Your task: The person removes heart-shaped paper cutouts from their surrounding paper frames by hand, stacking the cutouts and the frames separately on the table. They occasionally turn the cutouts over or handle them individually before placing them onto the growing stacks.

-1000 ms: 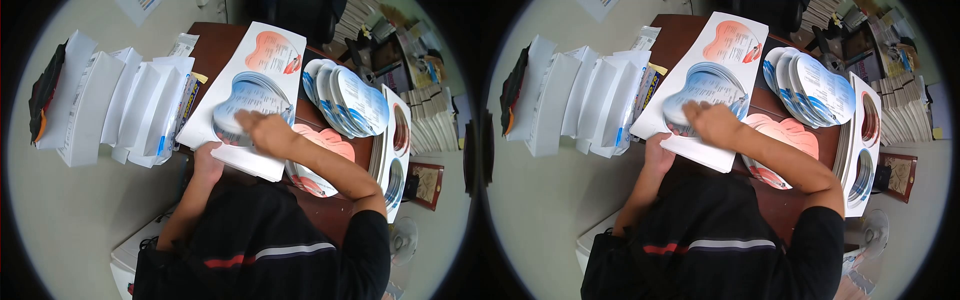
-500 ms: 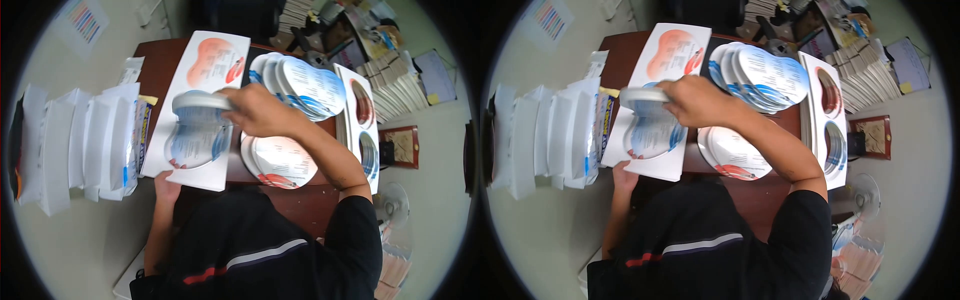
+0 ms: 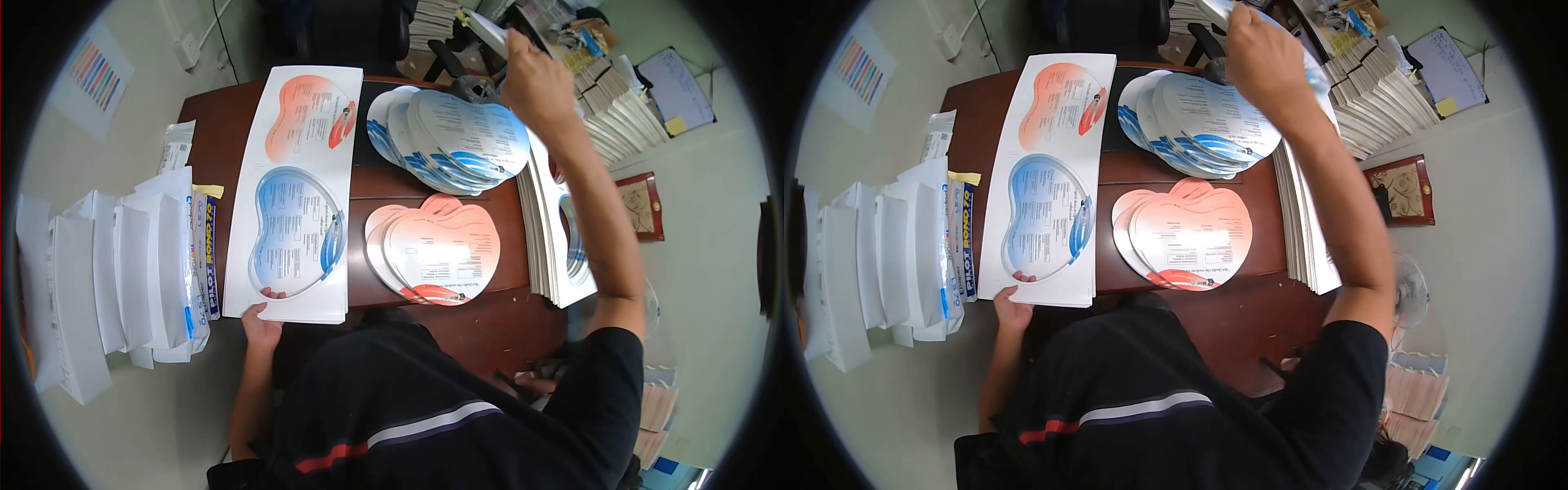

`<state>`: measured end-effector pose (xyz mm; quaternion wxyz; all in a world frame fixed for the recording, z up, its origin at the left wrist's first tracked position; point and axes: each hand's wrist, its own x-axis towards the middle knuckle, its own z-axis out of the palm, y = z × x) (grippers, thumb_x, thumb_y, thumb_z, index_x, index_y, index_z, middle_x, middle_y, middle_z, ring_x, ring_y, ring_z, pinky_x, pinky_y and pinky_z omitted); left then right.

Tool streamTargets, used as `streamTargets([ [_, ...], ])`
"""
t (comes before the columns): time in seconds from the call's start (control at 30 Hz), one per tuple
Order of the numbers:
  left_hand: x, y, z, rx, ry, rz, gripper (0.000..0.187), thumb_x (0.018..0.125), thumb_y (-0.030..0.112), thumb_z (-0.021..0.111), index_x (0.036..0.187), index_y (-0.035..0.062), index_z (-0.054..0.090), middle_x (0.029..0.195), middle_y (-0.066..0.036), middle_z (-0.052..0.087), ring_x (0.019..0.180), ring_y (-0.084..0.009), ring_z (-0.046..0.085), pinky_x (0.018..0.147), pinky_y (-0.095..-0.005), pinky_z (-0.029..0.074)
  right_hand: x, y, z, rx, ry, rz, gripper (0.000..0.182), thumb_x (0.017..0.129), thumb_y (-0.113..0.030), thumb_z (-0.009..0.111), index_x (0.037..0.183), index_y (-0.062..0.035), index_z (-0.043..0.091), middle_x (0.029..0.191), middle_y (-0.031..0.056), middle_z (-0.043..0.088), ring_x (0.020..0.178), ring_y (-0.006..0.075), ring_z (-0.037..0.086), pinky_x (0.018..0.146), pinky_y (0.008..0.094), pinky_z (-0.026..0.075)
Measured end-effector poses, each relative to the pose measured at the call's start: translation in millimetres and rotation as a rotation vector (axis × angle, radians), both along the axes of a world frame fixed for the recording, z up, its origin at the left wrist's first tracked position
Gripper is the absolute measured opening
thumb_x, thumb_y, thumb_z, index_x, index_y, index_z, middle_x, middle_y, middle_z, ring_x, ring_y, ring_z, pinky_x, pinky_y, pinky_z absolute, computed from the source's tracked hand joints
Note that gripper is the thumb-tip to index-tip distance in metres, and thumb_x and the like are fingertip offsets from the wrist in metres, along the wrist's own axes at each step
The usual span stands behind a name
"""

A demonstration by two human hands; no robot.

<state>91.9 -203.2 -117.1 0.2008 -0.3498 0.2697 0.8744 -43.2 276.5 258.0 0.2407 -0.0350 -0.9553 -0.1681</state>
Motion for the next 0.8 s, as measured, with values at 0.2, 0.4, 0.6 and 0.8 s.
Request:
streamTargets([
  [0.2, 4.5, -0.7, -1.3, 0.024, 0.045, -0.025, 0.041, 0.079, 0.005, 0.047, 0.118, -0.0039, 0.056, 0.107, -0.015, 0.060, 0.111, -0.0348, 0.058, 0.103, -0.0469, 0.046, 11.2, 1.7, -194.5, -0.097, -0.276, -0.129, 0.058, 0.088, -0.028, 0.061, 0.125, 0.0137, 0.044, 0.120, 0.0297, 0.055, 0.100, 0.0399, 0.063, 0.084, 0.0468, 0.053],
  [0.4, 2.4, -0.8, -9.6, 0.082, 0.128, -0.039, 0.041, 0.078, 0.004, 0.048, 0.118, -0.0034, 0.055, 0.109, -0.015, 0.059, 0.114, -0.0345, 0.056, 0.104, -0.0474, 0.044, 3.0, -5.2, -177.7, -0.240, -0.504, -0.325, 0.083, 0.089, -0.045, 0.057, 0.134, 0.0209, 0.035, 0.137, 0.0365, 0.042, 0.126, 0.0428, 0.048, 0.102, 0.0442, 0.043],
  [0.6, 1.0, 8.0, 27.5, 0.043, 0.087, 0.056, 0.031, 0.078, 0.004, 0.052, 0.108, -0.0043, 0.055, 0.101, -0.012, 0.057, 0.103, -0.0290, 0.058, 0.107, -0.0492, 0.041, 12.1, -19.1, -185.2, -0.005, -0.263, -0.226, 0.086, 0.087, -0.047, 0.062, 0.143, 0.0095, 0.031, 0.139, 0.0296, 0.046, 0.126, 0.0431, 0.048, 0.106, 0.0445, 0.038],
  [0.8, -16.3, 25.2, 138.2, 0.175, 0.174, 0.171, 0.026, 0.078, 0.005, 0.053, 0.102, -0.0040, 0.056, 0.094, -0.011, 0.057, 0.089, -0.0254, 0.060, 0.107, -0.0484, 0.042, 61.2, -112.6, -226.0, -0.988, -0.398, 0.063, 0.089, 0.086, -0.058, 0.061, 0.138, 0.0102, 0.038, 0.133, 0.0305, 0.048, 0.118, 0.0405, 0.054, 0.102, 0.0439, 0.041],
])
